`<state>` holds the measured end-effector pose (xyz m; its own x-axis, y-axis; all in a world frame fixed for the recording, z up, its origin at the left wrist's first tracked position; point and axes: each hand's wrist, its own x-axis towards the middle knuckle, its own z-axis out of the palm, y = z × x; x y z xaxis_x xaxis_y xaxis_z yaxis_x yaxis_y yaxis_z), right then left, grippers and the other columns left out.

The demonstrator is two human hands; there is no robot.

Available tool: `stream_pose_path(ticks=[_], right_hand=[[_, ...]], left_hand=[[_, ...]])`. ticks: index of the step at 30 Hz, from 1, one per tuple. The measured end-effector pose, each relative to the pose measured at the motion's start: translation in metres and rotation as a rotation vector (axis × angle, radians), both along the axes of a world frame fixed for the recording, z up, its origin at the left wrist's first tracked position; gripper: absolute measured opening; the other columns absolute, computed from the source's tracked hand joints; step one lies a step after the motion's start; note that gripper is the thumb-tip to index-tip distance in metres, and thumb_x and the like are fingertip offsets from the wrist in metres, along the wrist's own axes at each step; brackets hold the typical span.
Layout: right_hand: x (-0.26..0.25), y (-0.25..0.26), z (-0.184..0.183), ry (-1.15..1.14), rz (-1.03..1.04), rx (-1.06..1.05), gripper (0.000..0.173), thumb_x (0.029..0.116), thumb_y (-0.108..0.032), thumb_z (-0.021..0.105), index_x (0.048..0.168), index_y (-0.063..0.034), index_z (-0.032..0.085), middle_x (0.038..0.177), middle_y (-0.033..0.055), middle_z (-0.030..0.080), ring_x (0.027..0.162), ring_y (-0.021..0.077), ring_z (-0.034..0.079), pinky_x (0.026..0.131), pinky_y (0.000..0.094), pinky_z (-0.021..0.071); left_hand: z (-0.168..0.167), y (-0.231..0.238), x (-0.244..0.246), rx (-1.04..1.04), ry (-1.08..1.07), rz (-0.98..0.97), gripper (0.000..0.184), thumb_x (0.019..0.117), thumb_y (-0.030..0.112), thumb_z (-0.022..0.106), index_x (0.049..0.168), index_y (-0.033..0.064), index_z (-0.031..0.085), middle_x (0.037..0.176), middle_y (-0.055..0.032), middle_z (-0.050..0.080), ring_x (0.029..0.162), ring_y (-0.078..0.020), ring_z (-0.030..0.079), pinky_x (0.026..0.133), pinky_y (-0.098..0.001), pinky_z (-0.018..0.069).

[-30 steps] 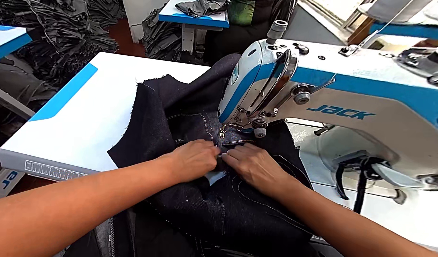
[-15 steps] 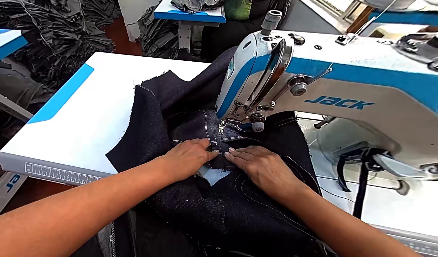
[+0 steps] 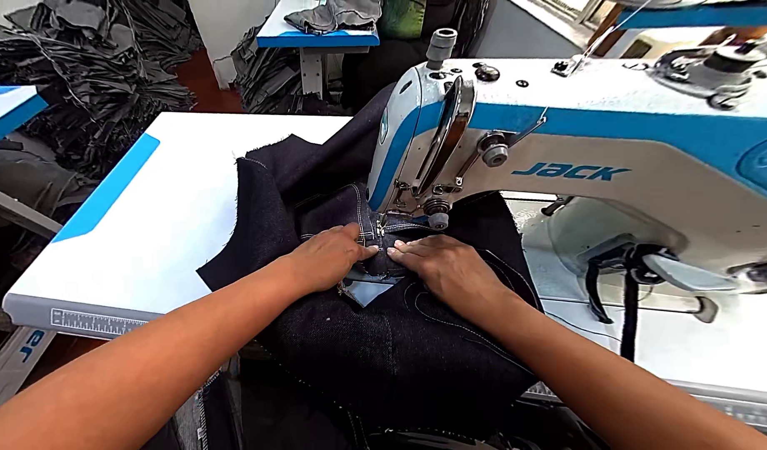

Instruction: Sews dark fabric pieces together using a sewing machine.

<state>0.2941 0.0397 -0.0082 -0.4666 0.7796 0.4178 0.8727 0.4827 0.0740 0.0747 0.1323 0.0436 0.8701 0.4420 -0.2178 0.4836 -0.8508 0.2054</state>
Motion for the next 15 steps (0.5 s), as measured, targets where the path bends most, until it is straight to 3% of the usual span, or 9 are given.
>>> stream_pose_path(ticks=[9, 15], right_hand=[[0.0, 0.011, 0.0, 0.003, -0.05, -0.005, 0.035, 0.0923, 0.01, 0.056, 0.117, -0.0039, 0.077, 0.111, 0.0149, 0.077, 0.105, 0.0322, 0.074, 0.094, 0.0455, 0.0572], [0.001, 0.014, -0.002, 0.02, -0.064, 0.013, 0.033, 0.0929, 0.009, 0.056, 0.114, -0.0041, 0.078, 0.108, 0.014, 0.078, 0.104, 0.0316, 0.075, 0.092, 0.0446, 0.0575]], left_hand=[[0.001, 0.016, 0.005, 0.011, -0.005, 0.025, 0.052, 0.1012, -0.009, 0.045, 0.144, 0.0145, 0.061, 0.124, -0.0235, 0.057, 0.115, -0.0375, 0.058, 0.101, -0.046, 0.0482], [-0.01, 0.026, 0.002, 0.041, -0.099, -0.029, 0.051, 0.0984, -0.01, 0.048, 0.14, 0.014, 0.065, 0.115, -0.0208, 0.06, 0.107, -0.0339, 0.061, 0.094, -0.0431, 0.0512]])
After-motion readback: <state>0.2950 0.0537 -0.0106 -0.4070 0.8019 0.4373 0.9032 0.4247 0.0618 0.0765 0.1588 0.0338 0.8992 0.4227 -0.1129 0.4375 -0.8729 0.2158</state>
